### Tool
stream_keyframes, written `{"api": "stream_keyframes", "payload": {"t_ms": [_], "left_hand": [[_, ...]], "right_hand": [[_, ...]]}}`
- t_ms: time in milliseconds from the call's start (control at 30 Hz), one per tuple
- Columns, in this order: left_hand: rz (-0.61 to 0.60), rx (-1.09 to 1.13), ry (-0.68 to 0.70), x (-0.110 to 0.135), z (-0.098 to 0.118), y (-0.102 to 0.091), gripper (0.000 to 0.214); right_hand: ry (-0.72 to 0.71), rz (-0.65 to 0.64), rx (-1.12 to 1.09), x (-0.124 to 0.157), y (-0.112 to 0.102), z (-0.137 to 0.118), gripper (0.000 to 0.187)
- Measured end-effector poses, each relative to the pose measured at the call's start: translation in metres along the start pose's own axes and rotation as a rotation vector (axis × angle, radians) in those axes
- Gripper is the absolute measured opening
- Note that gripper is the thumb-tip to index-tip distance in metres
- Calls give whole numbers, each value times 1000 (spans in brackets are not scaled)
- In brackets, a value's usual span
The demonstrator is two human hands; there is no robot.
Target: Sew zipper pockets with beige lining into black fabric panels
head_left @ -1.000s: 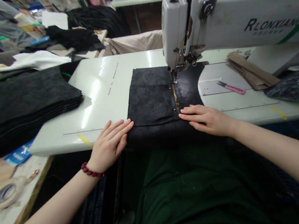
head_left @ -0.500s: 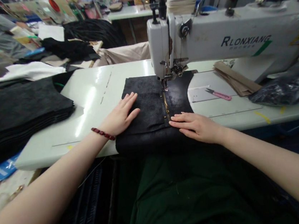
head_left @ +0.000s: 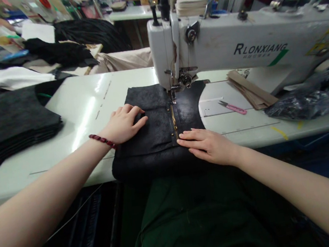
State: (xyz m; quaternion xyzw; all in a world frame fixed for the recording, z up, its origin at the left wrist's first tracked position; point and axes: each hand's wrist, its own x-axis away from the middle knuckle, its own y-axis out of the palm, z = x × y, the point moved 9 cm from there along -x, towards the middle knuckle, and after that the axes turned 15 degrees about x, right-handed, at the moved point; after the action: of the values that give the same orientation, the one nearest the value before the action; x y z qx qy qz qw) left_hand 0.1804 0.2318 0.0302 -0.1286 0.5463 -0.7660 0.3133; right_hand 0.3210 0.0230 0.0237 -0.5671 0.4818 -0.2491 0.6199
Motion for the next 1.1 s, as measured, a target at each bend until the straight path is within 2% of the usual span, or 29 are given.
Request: {"api": "stream_keyframes", "payload": {"t_ms": [67, 167, 233, 400, 1100], "left_hand": [[62, 94, 123, -8, 32, 1, 48], [-58, 229, 379, -11, 79, 24, 48], [-132, 225, 424, -11, 88, 39, 50], [-169, 168, 392, -12, 78, 53, 51], [-145, 163, 335, -17, 71, 46, 53]], "right_hand": [[0, 17, -8, 0, -1, 0, 42], [4, 15, -3, 0, 0, 1, 41], [12, 0, 11, -1, 1, 1, 41], [8, -48, 29, -4, 3, -1, 40], [-3, -113, 90, -13, 7, 1, 44]]}}
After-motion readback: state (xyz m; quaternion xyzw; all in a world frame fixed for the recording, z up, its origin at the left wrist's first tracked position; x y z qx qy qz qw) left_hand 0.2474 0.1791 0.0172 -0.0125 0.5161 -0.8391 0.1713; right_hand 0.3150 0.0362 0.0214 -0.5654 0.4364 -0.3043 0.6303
